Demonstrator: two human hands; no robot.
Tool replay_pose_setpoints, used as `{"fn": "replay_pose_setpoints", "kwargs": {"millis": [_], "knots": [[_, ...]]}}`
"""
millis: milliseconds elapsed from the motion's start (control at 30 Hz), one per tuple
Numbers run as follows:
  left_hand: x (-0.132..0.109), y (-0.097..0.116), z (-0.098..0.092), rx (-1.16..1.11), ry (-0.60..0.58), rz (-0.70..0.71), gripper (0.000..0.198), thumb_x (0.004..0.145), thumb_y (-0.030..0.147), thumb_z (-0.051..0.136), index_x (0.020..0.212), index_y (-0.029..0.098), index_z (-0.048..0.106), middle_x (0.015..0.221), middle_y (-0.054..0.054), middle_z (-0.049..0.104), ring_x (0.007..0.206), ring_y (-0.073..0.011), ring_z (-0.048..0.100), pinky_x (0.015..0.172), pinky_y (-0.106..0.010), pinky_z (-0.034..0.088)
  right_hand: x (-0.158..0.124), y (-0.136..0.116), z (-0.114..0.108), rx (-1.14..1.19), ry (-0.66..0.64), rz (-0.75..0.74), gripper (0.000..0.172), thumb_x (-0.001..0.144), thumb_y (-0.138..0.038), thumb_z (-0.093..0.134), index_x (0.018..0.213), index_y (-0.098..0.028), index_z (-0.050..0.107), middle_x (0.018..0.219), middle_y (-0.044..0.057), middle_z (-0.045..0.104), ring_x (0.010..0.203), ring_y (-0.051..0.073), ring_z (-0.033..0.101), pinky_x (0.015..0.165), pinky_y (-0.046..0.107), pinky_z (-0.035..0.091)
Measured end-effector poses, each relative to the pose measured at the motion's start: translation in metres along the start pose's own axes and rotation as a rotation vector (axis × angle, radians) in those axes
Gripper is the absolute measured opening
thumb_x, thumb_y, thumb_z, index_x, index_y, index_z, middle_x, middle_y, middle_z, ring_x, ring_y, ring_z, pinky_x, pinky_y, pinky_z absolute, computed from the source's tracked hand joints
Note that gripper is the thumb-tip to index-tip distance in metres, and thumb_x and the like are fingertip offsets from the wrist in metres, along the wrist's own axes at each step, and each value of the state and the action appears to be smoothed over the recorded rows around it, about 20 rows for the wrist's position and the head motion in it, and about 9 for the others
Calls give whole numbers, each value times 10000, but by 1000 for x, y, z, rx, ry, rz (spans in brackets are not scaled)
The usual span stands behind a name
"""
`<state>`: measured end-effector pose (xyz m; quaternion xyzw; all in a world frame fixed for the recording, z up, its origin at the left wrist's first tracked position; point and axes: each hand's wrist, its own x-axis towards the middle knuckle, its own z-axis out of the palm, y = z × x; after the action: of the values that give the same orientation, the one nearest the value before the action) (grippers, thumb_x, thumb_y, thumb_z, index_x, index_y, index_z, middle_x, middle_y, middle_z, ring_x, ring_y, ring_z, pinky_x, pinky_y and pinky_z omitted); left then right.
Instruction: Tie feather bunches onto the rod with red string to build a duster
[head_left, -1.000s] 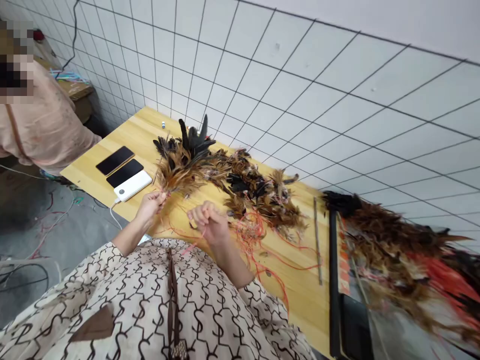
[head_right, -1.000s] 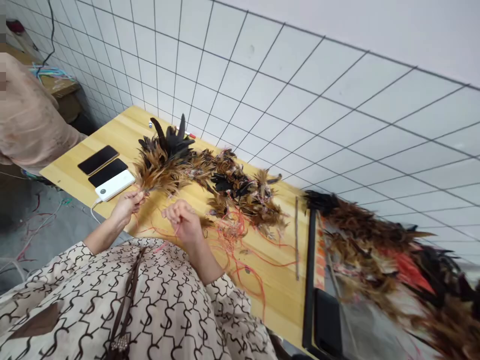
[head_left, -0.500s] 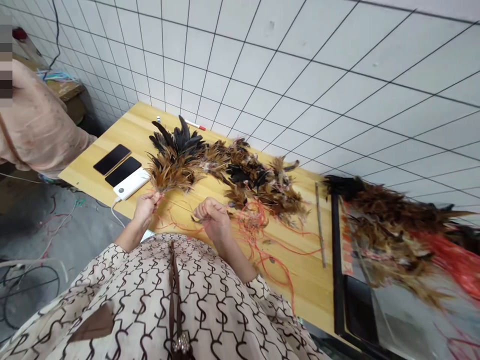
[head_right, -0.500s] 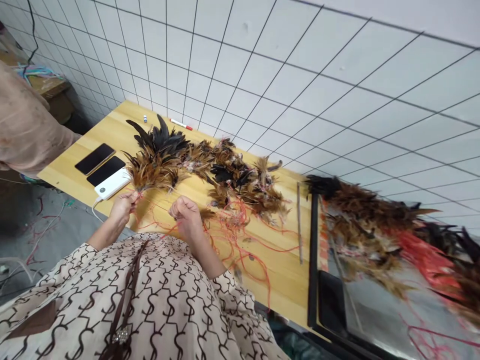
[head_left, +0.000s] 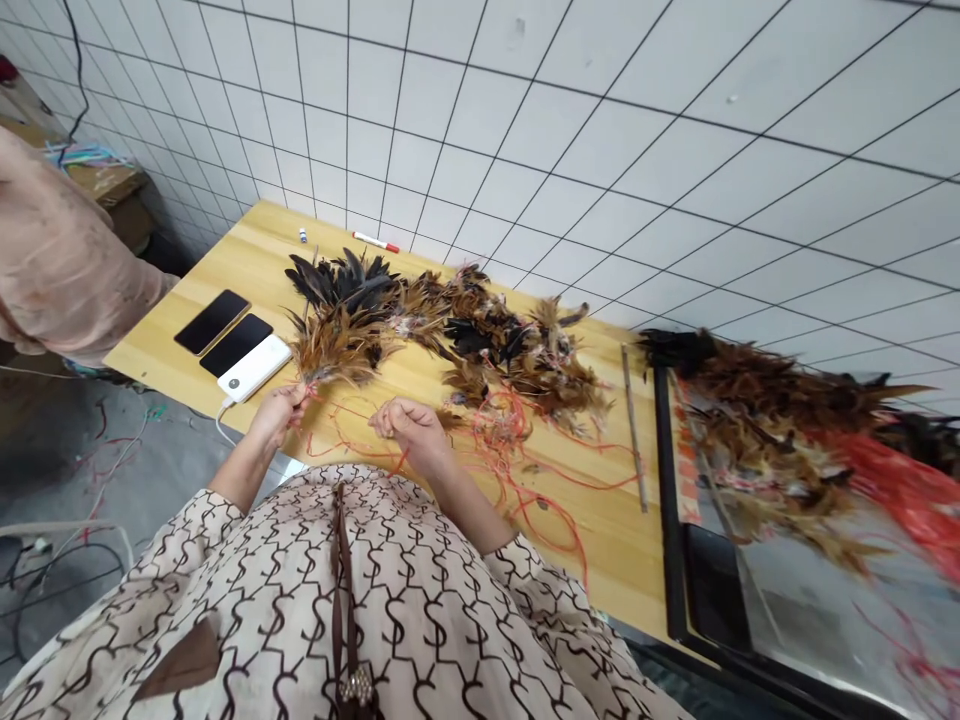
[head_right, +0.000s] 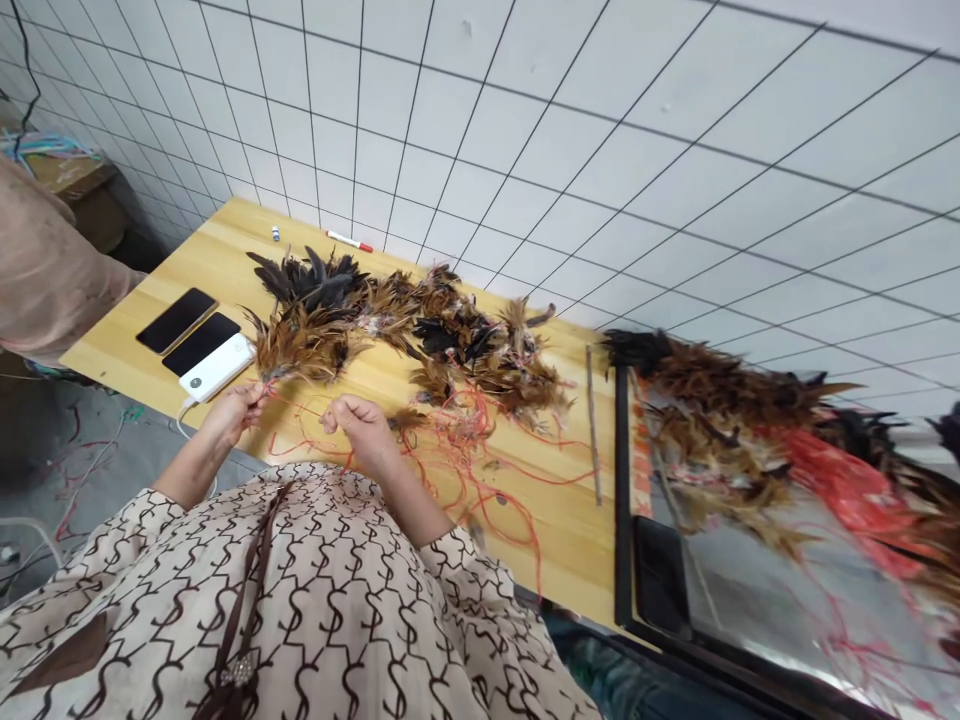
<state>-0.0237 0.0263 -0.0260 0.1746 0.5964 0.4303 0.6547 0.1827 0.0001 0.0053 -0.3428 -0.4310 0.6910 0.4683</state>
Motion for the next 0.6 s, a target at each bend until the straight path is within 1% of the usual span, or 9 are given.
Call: {"fn": "replay_pose_setpoints", "kwargs": {"millis": [100, 167, 233, 333, 367, 433, 500, 533, 600], "knots": [[2, 9, -3, -35, 60, -13, 222, 692, 183, 641, 566, 155, 460, 410, 75, 377, 302, -4, 205, 337, -136, 105, 3, 4, -15, -36, 153, 7, 433, 642, -550, 691, 471, -189, 524, 711, 26, 607, 733, 151, 529, 752, 311, 403], [3, 16, -5, -76, 83, -38, 187, 715, 149, 588, 594, 164, 446, 413, 82, 357, 301, -8, 201, 330, -125, 104, 6, 9, -30, -142, 258, 44, 387, 620, -491, 693, 447, -187, 525, 739, 32, 623, 750, 155, 532, 739, 298, 401], [3, 22, -7, -100, 74, -68, 156, 728, 127, 552, 622, 165, 445, 418, 86, 341, 299, -11, 203, 325, -120, 102, 9, 17, -46, -311, 312, 129, 338, 623, -421, 663, 428, -185, 518, 641, 15, 590, 659, 137, 499, 673, 278, 386], [3, 25, -7, -112, 45, -83, 171, 728, 112, 542, 629, 171, 416, 434, 83, 349, 299, -12, 214, 321, -117, 111, 15, 26, -62, -574, 305, 341, 289, 682, -325, 580, 440, -183, 509, 495, -20, 502, 528, 113, 432, 590, 259, 352], [2, 25, -6, -119, 39, -80, 183, 727, 111, 544, 629, 174, 403, 438, 82, 352, 300, -12, 215, 320, -116, 113, 18, 27, -65, -687, 302, 406, 270, 699, -291, 562, 456, -181, 514, 481, -23, 497, 515, 113, 435, 579, 255, 350], [1, 24, -5, -137, 37, -71, 193, 728, 108, 538, 633, 180, 386, 440, 83, 349, 299, -12, 211, 316, -113, 113, 26, 27, -67, -934, 325, 479, 206, 704, -218, 558, 503, -176, 549, 520, -8, 553, 559, 129, 499, 593, 250, 362], [0, 24, -3, -144, 49, -72, 194, 737, 102, 522, 634, 181, 378, 437, 85, 339, 296, -11, 203, 313, -110, 107, 38, 24, -65, -1139, 371, 493, 132, 705, -168, 563, 582, -177, 610, 647, 25, 648, 683, 160, 580, 647, 255, 385], [-2, 24, -2, -141, 55, -77, 202, 743, 99, 514, 629, 182, 370, 438, 84, 338, 295, -10, 200, 313, -108, 106, 45, 22, -62, -1206, 391, 488, 113, 718, -168, 564, 638, -183, 643, 730, 41, 685, 756, 176, 606, 679, 260, 395], [-4, 25, -1, -131, 54, -96, 217, 755, 95, 507, 623, 181, 358, 442, 82, 340, 296, -7, 203, 317, -106, 107, 60, 20, -55, -1285, 396, 478, 123, 767, -230, 565, 749, -201, 683, 863, 64, 717, 851, 198, 630, 716, 271, 409]]}}
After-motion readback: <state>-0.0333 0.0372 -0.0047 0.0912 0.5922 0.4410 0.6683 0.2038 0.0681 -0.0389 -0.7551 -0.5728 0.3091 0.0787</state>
